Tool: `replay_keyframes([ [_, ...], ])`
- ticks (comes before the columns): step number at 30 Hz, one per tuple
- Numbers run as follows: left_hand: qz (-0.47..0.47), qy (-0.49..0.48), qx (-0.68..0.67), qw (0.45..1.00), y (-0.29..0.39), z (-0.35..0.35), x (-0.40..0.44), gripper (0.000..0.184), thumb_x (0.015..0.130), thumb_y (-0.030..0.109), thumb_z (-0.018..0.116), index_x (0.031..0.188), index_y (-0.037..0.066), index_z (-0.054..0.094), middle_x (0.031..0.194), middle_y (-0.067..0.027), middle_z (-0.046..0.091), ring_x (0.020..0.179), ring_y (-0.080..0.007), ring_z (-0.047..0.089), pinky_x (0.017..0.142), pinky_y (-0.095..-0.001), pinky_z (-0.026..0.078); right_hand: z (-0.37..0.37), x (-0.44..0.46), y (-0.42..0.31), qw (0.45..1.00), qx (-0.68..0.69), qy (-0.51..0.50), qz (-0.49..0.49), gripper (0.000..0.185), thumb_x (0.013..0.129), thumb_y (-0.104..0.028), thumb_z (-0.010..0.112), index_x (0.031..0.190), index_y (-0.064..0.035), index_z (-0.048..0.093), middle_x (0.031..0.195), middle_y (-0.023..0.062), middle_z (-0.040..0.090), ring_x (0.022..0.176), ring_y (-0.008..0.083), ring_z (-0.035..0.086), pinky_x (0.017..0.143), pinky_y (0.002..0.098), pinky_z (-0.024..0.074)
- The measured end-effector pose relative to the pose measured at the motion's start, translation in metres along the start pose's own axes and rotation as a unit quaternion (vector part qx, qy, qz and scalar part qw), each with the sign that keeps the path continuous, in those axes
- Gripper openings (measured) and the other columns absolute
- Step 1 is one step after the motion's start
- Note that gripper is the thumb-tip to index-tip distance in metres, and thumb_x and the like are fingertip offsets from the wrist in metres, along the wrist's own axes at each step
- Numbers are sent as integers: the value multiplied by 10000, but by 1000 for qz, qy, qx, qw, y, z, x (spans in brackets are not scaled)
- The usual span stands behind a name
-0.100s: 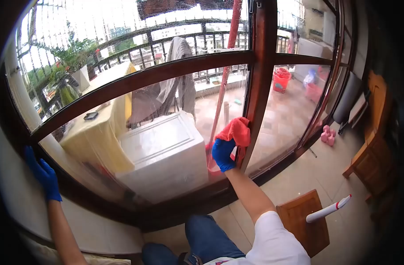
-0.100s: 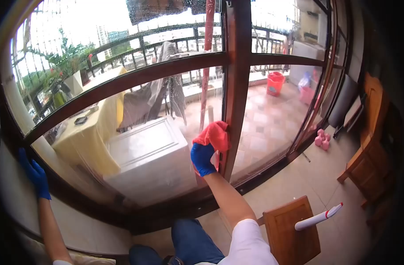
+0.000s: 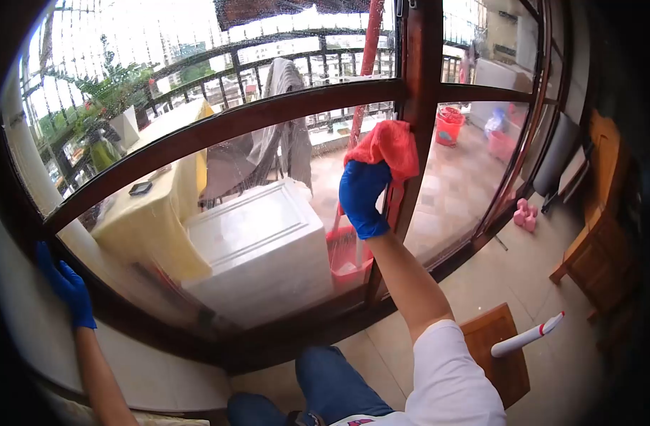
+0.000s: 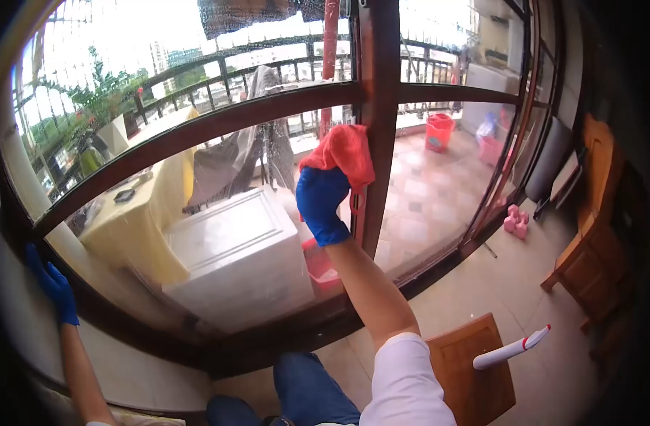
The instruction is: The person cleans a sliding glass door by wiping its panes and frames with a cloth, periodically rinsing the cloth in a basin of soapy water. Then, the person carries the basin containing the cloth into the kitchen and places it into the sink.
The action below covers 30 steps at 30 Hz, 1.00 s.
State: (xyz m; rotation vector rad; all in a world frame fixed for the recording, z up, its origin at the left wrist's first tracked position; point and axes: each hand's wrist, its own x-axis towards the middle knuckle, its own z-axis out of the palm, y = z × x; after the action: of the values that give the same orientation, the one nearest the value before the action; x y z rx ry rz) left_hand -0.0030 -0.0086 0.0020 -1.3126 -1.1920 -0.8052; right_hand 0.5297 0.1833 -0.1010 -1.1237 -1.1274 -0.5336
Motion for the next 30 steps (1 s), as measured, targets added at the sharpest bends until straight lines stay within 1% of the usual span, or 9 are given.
replay_keyframes([
  [2,13,29,35,999,-1,3,3,395,918,93,335,1287,-47,342,1328,-208,365,1236,-341,351,1037,-423,260,24,51,-26,986,110,118,36,398,844,-273,444,1083,46,446,1183,236,430,1080,359,411,920,386,317],
  [7,-4,19,58,998,12,-1,7,395,909,88,347,1283,-42,352,1323,-209,369,1233,-343,353,1036,-424,259,20,-10,-93,992,124,36,9,418,867,-270,486,1180,-5,402,1171,148,449,1045,284,454,917,367,339],
  [10,-4,31,59,998,19,1,8,396,910,95,341,1282,-43,353,1324,-211,365,1235,-342,351,1037,-425,257,28,-57,-135,788,565,-240,45,527,732,-201,661,1201,-81,451,1089,92,503,1004,193,487,881,316,370],
  [15,8,25,75,997,13,4,6,397,910,103,343,1279,-44,357,1317,-214,373,1228,-347,358,1032,-430,263,9,-11,-58,932,204,-218,-205,512,760,-289,621,1193,-59,471,1183,149,473,1131,304,423,893,376,383],
  [17,-3,25,57,998,12,4,4,398,906,99,350,1277,-46,360,1314,-214,378,1225,-350,364,1031,-432,265,6,12,-14,985,110,-46,-123,482,809,-281,567,1192,-12,453,1231,238,420,1188,374,371,956,432,319],
  [19,-21,13,51,998,17,0,5,408,902,92,355,1283,-53,343,1323,-210,368,1239,-338,349,1038,-415,256,10,20,27,995,31,-81,-43,487,865,-287,489,1239,12,401,1293,238,374,1191,398,350,1017,434,229],
  [22,-32,14,32,999,14,2,5,420,896,81,361,1294,-48,330,1337,-201,355,1253,-331,328,1044,-406,241,34,25,-8,997,14,64,-38,554,857,-341,473,1274,9,370,1303,233,367,1229,398,294,1027,483,164],
  [28,-45,-1,37,998,15,-1,4,429,883,79,371,1300,-17,347,1340,-201,349,1252,-338,324,1048,-418,226,56,-26,-175,993,44,-58,-95,622,789,-299,578,1271,31,365,1294,228,384,1197,388,358,1015,492,199],
  [30,-54,5,13,998,14,0,4,431,879,82,374,1299,-13,351,1341,-201,346,1252,-341,321,1049,-420,222,75,-53,-211,931,350,-109,10,553,758,-242,625,1227,-19,434,1226,169,461,1148,339,427,978,414,301],
])
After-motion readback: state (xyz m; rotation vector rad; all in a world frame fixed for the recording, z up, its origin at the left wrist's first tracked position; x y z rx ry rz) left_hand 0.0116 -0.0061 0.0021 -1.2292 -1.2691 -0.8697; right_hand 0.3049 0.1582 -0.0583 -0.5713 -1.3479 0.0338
